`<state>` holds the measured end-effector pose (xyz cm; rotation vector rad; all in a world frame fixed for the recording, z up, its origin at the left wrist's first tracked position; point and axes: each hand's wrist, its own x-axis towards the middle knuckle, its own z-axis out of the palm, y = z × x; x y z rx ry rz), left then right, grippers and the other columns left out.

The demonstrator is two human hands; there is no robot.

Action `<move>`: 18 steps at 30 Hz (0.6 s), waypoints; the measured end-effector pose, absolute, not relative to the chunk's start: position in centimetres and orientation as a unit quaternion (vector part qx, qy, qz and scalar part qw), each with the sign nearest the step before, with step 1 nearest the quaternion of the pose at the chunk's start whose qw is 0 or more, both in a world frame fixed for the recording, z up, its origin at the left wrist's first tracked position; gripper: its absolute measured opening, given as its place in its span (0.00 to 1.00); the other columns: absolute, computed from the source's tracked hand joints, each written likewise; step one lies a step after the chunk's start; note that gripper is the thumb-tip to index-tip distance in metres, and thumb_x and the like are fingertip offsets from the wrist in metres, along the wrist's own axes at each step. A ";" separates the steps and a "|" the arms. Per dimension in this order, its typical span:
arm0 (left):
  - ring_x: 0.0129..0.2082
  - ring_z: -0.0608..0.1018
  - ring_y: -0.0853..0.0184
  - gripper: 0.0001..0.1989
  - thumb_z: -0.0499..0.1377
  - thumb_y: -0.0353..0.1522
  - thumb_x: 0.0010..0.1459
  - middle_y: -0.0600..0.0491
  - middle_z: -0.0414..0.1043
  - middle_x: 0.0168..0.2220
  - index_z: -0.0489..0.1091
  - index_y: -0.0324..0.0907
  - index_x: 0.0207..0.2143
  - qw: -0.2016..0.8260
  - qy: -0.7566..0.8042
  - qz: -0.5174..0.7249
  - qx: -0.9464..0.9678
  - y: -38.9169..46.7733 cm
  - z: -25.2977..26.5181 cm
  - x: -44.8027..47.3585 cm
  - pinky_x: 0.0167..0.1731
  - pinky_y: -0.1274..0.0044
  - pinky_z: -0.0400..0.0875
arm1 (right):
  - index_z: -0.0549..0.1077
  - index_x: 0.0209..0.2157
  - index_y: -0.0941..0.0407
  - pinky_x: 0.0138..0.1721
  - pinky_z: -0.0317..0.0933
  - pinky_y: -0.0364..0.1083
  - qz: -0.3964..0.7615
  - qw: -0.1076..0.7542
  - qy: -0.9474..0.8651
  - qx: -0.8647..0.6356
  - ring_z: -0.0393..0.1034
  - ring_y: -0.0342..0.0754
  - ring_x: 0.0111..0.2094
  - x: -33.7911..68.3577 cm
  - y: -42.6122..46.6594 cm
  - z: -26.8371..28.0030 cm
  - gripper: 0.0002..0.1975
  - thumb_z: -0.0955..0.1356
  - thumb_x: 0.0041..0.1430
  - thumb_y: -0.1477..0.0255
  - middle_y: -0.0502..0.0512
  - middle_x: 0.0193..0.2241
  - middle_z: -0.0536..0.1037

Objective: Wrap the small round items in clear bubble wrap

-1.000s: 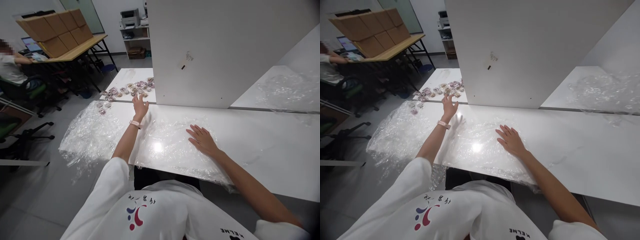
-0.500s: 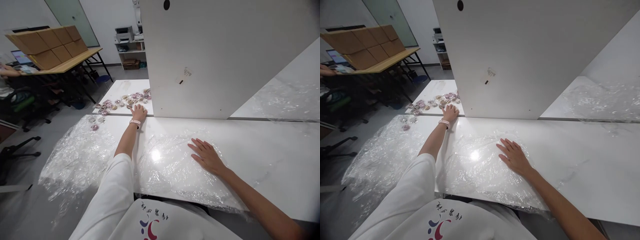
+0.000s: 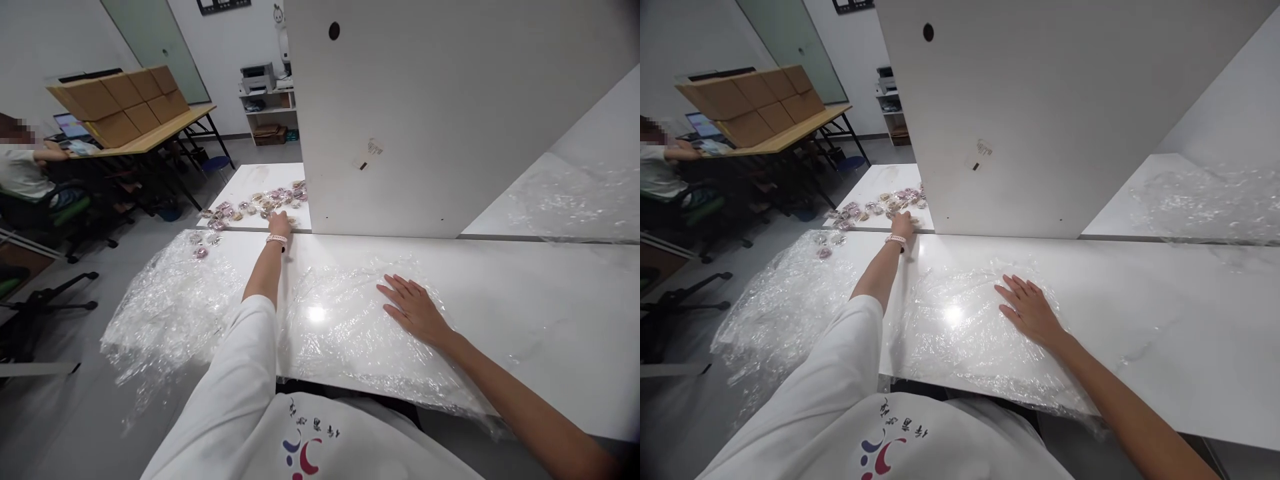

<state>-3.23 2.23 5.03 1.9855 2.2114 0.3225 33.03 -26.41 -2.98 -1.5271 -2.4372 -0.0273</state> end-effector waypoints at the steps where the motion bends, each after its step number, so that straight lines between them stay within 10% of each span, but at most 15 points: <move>1: 0.58 0.65 0.45 0.19 0.57 0.29 0.57 0.36 0.64 0.54 0.66 0.39 0.52 0.069 0.739 0.119 0.659 1.7 5.7 -3.1 0.52 0.55 0.67 | 0.53 0.68 0.41 0.67 0.50 0.59 -0.008 0.133 -0.840 -0.526 0.48 0.53 0.70 33.0 -26.4 -3.0 0.26 0.55 0.72 0.57 0.48 0.70 0.55; 12: 0.46 0.68 0.57 0.10 0.53 0.23 0.57 0.45 0.67 0.46 0.65 0.44 0.40 0.140 0.450 0.176 0.864 -25.0 5.1 8.8 0.35 0.69 0.71 | 0.53 0.68 0.41 0.68 0.43 0.60 0.032 0.133 -0.832 -0.537 0.45 0.53 0.71 33.0 -26.3 -3.4 0.28 0.52 0.71 0.53 0.47 0.70 0.52; 18: 0.62 0.61 0.48 0.27 0.59 0.28 0.55 0.40 0.59 0.63 0.60 0.43 0.58 0.196 0.445 0.119 0.866 -30.0 2.4 9.8 0.55 0.54 0.64 | 0.57 0.67 0.44 0.68 0.42 0.62 0.079 0.119 -0.825 -0.547 0.44 0.55 0.71 33.2 -25.8 -2.7 0.29 0.52 0.71 0.52 0.50 0.70 0.53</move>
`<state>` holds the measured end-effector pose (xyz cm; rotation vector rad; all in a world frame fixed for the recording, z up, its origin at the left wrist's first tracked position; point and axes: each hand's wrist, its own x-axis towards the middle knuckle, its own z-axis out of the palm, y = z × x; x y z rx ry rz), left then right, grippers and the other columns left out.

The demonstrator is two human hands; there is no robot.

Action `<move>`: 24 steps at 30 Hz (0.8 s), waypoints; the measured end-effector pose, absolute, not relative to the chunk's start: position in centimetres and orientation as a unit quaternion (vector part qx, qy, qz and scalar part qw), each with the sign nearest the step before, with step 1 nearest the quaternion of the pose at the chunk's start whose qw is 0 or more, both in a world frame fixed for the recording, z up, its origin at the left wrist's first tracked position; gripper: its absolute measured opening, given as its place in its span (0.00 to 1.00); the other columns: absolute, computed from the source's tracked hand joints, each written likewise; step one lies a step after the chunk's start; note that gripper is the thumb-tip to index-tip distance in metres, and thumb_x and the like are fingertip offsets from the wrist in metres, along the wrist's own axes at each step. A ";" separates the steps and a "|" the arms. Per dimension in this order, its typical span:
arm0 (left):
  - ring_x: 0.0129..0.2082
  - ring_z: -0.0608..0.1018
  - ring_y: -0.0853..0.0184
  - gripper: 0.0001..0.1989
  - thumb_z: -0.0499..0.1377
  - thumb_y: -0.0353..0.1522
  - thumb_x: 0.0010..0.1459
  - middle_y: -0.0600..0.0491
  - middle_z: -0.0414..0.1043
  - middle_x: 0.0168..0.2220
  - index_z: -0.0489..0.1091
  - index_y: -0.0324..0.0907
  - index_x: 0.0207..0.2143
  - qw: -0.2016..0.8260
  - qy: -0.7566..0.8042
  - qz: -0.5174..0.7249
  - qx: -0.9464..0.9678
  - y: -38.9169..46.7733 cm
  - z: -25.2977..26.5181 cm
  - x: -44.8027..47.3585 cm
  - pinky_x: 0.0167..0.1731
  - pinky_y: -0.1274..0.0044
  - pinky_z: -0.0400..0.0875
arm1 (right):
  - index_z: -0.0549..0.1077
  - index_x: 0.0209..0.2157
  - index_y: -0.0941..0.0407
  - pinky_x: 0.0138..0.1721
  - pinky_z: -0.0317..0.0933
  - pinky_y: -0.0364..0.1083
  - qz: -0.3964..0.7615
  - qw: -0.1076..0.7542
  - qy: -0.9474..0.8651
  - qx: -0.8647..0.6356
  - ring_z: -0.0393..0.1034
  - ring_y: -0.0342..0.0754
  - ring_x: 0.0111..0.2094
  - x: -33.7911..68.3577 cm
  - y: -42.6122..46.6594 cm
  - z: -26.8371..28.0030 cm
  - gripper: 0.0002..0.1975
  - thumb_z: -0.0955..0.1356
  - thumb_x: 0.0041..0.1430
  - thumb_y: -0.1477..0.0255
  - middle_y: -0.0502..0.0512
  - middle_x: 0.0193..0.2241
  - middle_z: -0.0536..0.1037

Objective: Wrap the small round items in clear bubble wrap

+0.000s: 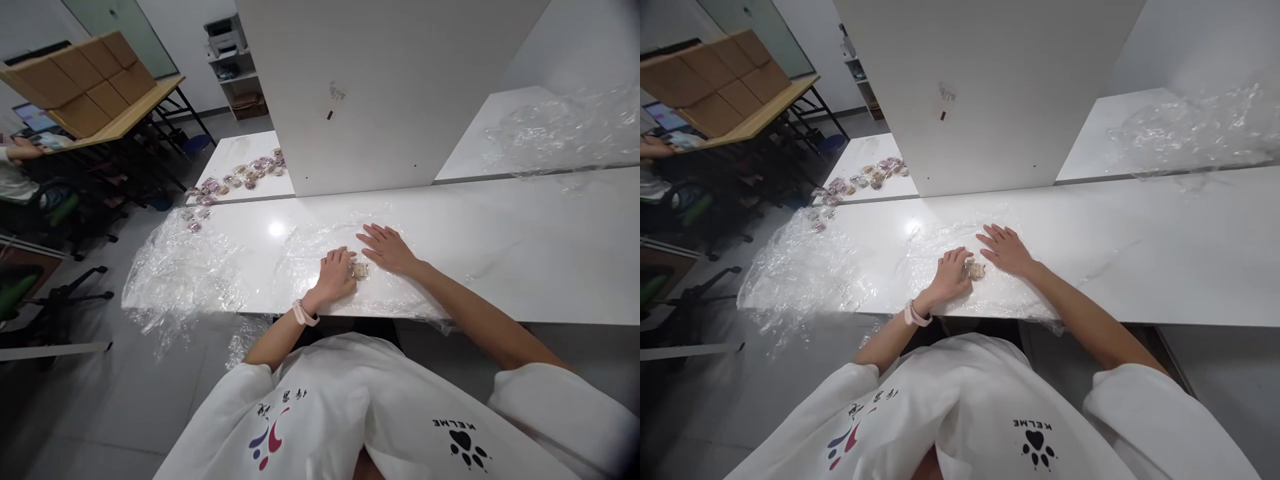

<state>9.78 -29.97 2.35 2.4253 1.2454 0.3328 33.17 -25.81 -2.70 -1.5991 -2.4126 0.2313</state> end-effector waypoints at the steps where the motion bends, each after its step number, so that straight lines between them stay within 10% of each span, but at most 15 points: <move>1: 0.65 0.57 0.46 0.32 0.60 0.30 0.55 0.40 0.53 0.66 0.56 0.44 0.61 0.214 0.434 0.122 0.866 -30.1 3.0 8.8 0.57 0.52 0.62 | 0.58 0.67 0.46 0.68 0.44 0.62 0.096 0.114 -0.824 -0.547 0.45 0.56 0.71 33.3 -25.7 -2.1 0.29 0.53 0.70 0.51 0.52 0.70 0.53; 10: 0.61 0.65 0.52 0.24 0.64 0.33 0.59 0.45 0.64 0.60 0.63 0.51 0.56 0.172 0.376 0.162 0.896 -36.3 1.9 -0.2 0.56 0.55 0.67 | 0.73 0.51 0.51 0.46 0.64 0.55 0.143 0.154 -0.869 -0.448 0.69 0.58 0.49 31.5 -37.0 4.9 0.26 0.61 0.66 0.48 0.59 0.50 0.76; 16: 0.41 0.73 0.59 0.00 0.60 0.32 0.63 0.49 0.74 0.39 0.70 0.45 0.37 0.172 0.412 0.173 0.878 -37.3 0.4 -0.1 0.41 0.65 0.70 | 0.75 0.36 0.53 0.39 0.63 0.50 0.066 0.213 -0.817 -0.532 0.71 0.51 0.38 31.7 -43.8 1.1 0.18 0.56 0.72 0.68 0.57 0.37 0.78; 24: 0.33 0.76 0.65 0.08 0.53 0.33 0.68 0.52 0.77 0.33 0.71 0.44 0.37 0.168 0.411 0.193 0.875 -32.9 6.6 0.0 0.35 0.72 0.69 | 0.76 0.39 0.52 0.37 0.65 0.49 0.187 0.196 -0.771 -0.576 0.74 0.51 0.38 34.5 -40.3 5.7 0.19 0.57 0.70 0.59 0.54 0.39 0.81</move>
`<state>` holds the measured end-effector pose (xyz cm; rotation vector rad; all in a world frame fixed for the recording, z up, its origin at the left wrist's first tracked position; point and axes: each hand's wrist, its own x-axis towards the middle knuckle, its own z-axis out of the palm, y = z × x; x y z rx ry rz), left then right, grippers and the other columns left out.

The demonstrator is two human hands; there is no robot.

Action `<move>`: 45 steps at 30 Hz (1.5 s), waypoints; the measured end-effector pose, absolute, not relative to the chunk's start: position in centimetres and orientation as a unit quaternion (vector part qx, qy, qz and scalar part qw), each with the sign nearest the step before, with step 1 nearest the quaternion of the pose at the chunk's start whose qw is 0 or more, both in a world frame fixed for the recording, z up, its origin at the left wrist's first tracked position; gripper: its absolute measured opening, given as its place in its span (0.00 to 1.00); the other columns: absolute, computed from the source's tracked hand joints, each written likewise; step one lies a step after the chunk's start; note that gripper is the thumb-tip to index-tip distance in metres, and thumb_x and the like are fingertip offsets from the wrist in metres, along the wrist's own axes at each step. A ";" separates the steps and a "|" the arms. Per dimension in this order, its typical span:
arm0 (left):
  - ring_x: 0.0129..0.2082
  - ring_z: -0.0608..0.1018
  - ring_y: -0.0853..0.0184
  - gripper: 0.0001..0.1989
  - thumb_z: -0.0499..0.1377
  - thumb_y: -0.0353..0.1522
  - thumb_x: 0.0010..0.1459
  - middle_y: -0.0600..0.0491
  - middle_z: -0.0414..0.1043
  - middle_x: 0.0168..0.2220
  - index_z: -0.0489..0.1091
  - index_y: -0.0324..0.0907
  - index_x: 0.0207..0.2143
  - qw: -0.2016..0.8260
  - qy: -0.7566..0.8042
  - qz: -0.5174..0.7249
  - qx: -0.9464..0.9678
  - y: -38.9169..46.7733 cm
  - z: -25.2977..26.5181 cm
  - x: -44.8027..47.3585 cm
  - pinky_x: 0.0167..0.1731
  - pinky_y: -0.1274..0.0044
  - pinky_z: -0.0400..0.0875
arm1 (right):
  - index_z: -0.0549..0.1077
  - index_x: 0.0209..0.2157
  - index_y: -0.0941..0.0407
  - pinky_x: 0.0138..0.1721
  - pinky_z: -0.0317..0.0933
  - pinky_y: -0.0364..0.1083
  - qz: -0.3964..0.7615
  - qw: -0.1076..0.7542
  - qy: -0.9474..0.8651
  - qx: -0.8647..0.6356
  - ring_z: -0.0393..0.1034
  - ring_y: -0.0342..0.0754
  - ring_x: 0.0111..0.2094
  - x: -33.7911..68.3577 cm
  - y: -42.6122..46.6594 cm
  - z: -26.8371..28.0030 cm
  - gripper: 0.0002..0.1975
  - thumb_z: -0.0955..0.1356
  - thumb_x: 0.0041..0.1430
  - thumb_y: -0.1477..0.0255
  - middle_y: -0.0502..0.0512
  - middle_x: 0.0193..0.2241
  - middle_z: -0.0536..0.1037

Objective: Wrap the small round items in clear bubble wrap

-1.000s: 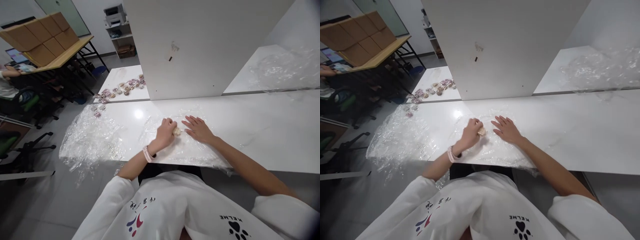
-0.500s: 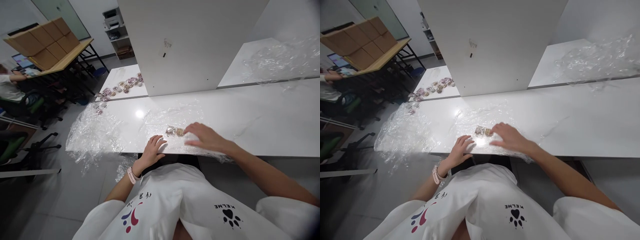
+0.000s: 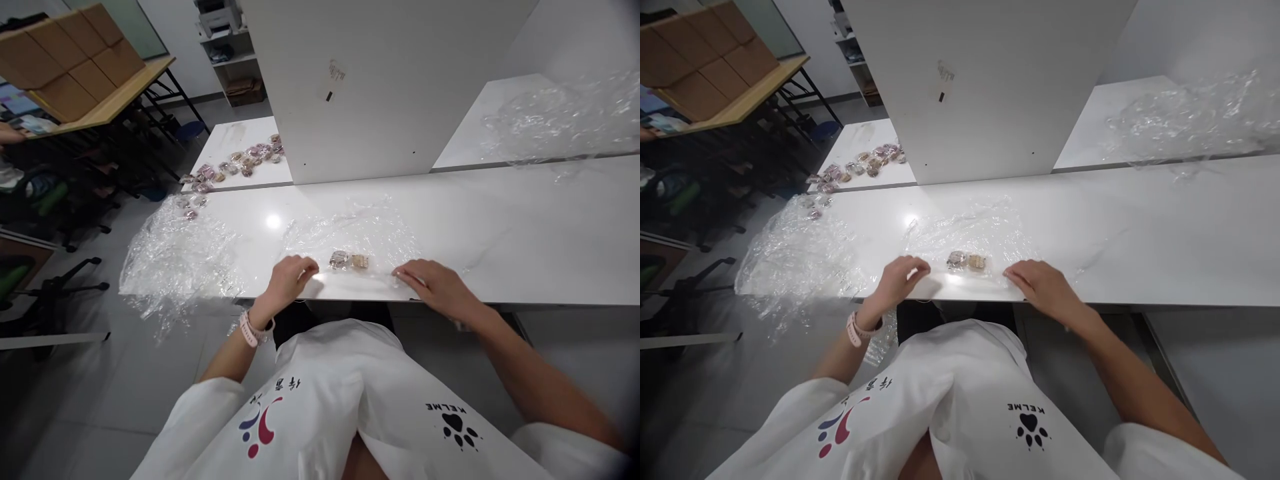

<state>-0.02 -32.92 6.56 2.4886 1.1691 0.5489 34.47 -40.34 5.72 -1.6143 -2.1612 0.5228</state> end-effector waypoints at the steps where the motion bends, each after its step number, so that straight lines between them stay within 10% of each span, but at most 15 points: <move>1: 0.32 0.75 0.65 0.08 0.53 0.34 0.68 0.53 0.77 0.32 0.72 0.44 0.38 0.153 0.418 0.183 0.877 -31.4 7.1 0.4 0.35 0.73 0.69 | 0.76 0.38 0.52 0.35 0.64 0.48 0.213 0.185 -0.762 -0.583 0.74 0.50 0.35 34.8 -38.9 6.3 0.20 0.58 0.70 0.57 0.53 0.36 0.81; 6: 0.29 0.76 0.66 0.10 0.52 0.30 0.65 0.52 0.78 0.30 0.73 0.43 0.35 0.145 0.450 0.080 0.878 -24.2 6.5 3.4 0.32 0.74 0.67 | 0.78 0.38 0.53 0.28 0.60 0.47 0.278 0.111 -0.728 -0.617 0.70 0.48 0.27 35.9 -30.8 5.9 0.20 0.61 0.66 0.54 0.53 0.27 0.78; 13: 0.33 0.75 0.61 0.10 0.52 0.24 0.59 0.49 0.75 0.31 0.73 0.41 0.34 0.139 0.434 0.038 0.889 -22.3 3.6 4.8 0.35 0.70 0.68 | 0.75 0.52 0.56 0.46 0.60 0.60 -0.047 0.224 -0.745 -0.626 0.68 0.63 0.47 33.3 -30.7 4.1 0.22 0.56 0.70 0.65 0.67 0.43 0.77; 23: 0.51 0.71 0.57 0.17 0.55 0.24 0.61 0.46 0.71 0.51 0.66 0.43 0.52 0.145 0.384 0.210 0.887 -30.1 4.8 5.7 0.47 0.65 0.70 | 0.61 0.65 0.51 0.58 0.60 0.56 0.098 0.234 -0.807 -0.533 0.62 0.55 0.59 28.4 -33.4 -1.3 0.24 0.57 0.71 0.63 0.57 0.60 0.69; 36: 0.24 0.73 0.66 0.12 0.57 0.39 0.64 0.56 0.72 0.21 0.73 0.43 0.31 0.325 0.549 0.120 0.761 -29.4 4.3 2.8 0.27 0.76 0.63 | 0.78 0.47 0.50 0.30 0.61 0.46 0.352 0.216 -0.698 -0.585 0.71 0.49 0.30 30.3 -33.8 2.2 0.25 0.64 0.61 0.47 0.51 0.28 0.77; 45: 0.53 0.72 0.55 0.11 0.57 0.32 0.64 0.43 0.73 0.50 0.69 0.42 0.49 0.067 0.420 0.213 0.880 -32.6 3.3 2.7 0.49 0.65 0.67 | 0.72 0.55 0.53 0.51 0.62 0.54 0.085 0.227 -0.809 -0.535 0.68 0.57 0.52 30.1 -35.4 1.8 0.21 0.64 0.67 0.57 0.61 0.52 0.75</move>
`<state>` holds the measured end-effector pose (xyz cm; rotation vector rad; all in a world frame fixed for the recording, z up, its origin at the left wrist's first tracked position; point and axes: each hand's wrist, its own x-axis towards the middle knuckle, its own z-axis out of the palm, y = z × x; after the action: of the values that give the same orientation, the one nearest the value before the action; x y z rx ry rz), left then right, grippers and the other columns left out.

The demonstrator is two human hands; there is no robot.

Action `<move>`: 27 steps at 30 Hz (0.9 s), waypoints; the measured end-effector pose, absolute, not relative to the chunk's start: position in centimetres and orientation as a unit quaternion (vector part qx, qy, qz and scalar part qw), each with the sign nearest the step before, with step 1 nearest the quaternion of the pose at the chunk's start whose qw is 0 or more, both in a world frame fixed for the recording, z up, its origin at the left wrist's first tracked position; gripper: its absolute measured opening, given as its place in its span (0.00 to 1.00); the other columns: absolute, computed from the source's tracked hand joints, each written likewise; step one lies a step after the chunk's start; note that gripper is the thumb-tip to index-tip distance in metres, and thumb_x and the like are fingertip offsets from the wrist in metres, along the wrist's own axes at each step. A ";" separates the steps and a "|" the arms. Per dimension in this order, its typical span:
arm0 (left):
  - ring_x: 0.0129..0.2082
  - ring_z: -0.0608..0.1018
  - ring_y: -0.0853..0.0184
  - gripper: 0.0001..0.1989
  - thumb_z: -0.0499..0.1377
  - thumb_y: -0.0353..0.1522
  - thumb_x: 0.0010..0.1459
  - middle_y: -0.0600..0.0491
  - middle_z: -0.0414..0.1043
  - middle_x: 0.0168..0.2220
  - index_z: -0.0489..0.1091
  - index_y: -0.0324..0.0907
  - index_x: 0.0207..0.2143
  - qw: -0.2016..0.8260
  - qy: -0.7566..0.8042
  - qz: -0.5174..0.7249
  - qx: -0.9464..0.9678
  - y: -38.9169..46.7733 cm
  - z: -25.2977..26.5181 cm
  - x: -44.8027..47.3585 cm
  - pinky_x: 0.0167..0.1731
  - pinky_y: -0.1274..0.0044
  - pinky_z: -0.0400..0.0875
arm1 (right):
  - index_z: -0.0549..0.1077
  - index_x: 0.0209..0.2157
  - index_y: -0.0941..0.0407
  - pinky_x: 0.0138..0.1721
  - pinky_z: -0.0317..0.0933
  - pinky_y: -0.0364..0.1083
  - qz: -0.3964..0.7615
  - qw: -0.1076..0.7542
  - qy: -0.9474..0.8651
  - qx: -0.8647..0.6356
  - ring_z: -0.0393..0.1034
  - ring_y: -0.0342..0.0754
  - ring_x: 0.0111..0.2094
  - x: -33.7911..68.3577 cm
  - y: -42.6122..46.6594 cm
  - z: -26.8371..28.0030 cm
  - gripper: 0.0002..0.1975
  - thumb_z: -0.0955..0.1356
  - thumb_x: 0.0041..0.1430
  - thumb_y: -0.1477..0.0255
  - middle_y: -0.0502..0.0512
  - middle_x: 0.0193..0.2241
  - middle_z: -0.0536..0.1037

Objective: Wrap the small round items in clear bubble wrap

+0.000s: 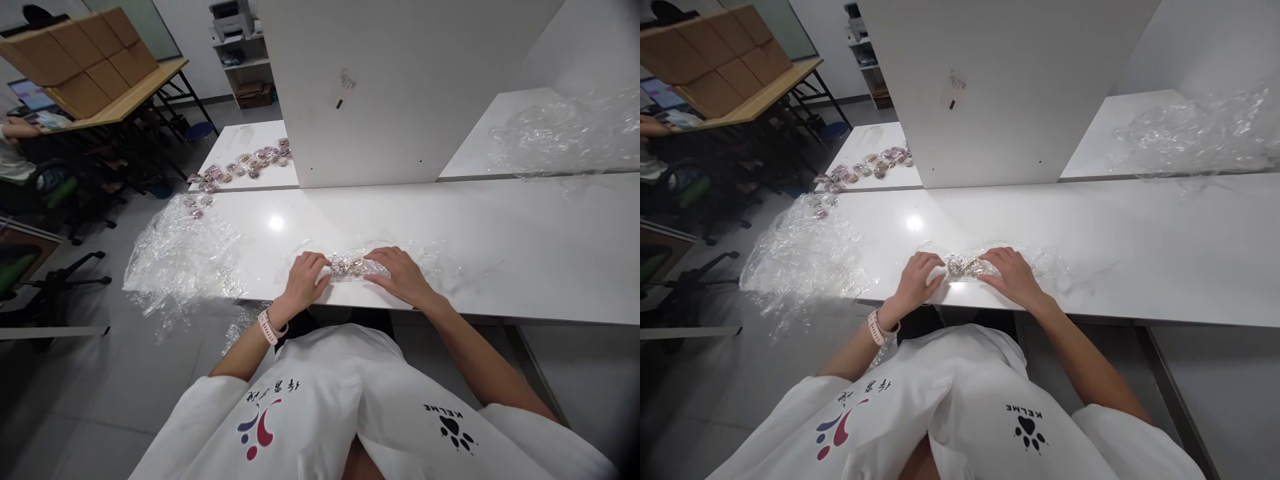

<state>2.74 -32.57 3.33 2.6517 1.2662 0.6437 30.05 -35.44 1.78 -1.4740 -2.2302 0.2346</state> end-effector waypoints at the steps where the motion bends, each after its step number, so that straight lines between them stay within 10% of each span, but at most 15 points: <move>1: 0.56 0.71 0.55 0.14 0.57 0.32 0.64 0.43 0.72 0.54 0.68 0.42 0.52 0.075 0.392 0.217 0.891 -33.1 2.8 2.5 0.52 0.64 0.66 | 0.70 0.57 0.52 0.52 0.61 0.55 0.091 0.227 -0.822 -0.515 0.67 0.57 0.53 30.3 -36.0 1.2 0.23 0.64 0.67 0.56 0.60 0.54 0.74; 14: 0.22 0.70 0.67 0.13 0.54 0.37 0.66 0.53 0.72 0.24 0.72 0.41 0.32 0.297 0.514 0.103 0.798 -25.8 4.5 4.1 0.25 0.75 0.61 | 0.77 0.33 0.53 0.32 0.59 0.46 0.299 0.170 -0.705 -0.620 0.70 0.49 0.29 30.4 -30.8 3.3 0.18 0.62 0.66 0.57 0.52 0.27 0.78; 21: 0.50 0.73 0.53 0.12 0.53 0.31 0.65 0.41 0.74 0.48 0.72 0.41 0.48 0.010 0.558 0.258 0.789 -31.2 3.6 4.4 0.49 0.62 0.65 | 0.76 0.50 0.53 0.49 0.60 0.55 -0.008 0.275 -0.733 -0.623 0.67 0.58 0.49 28.6 -34.2 1.8 0.15 0.63 0.67 0.66 0.61 0.49 0.76; 27: 0.70 0.51 0.45 0.34 0.57 0.43 0.63 0.34 0.51 0.69 0.56 0.35 0.66 0.219 0.608 0.190 0.739 -34.7 1.8 6.7 0.66 0.51 0.44 | 0.72 0.55 0.52 0.36 0.64 0.48 0.082 0.278 -0.717 -0.634 0.71 0.52 0.38 27.4 -36.5 -0.6 0.19 0.63 0.67 0.60 0.58 0.42 0.73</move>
<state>6.70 -34.69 1.76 2.0455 1.6810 0.5260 27.36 -36.45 -0.59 -1.7031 -1.9239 0.2204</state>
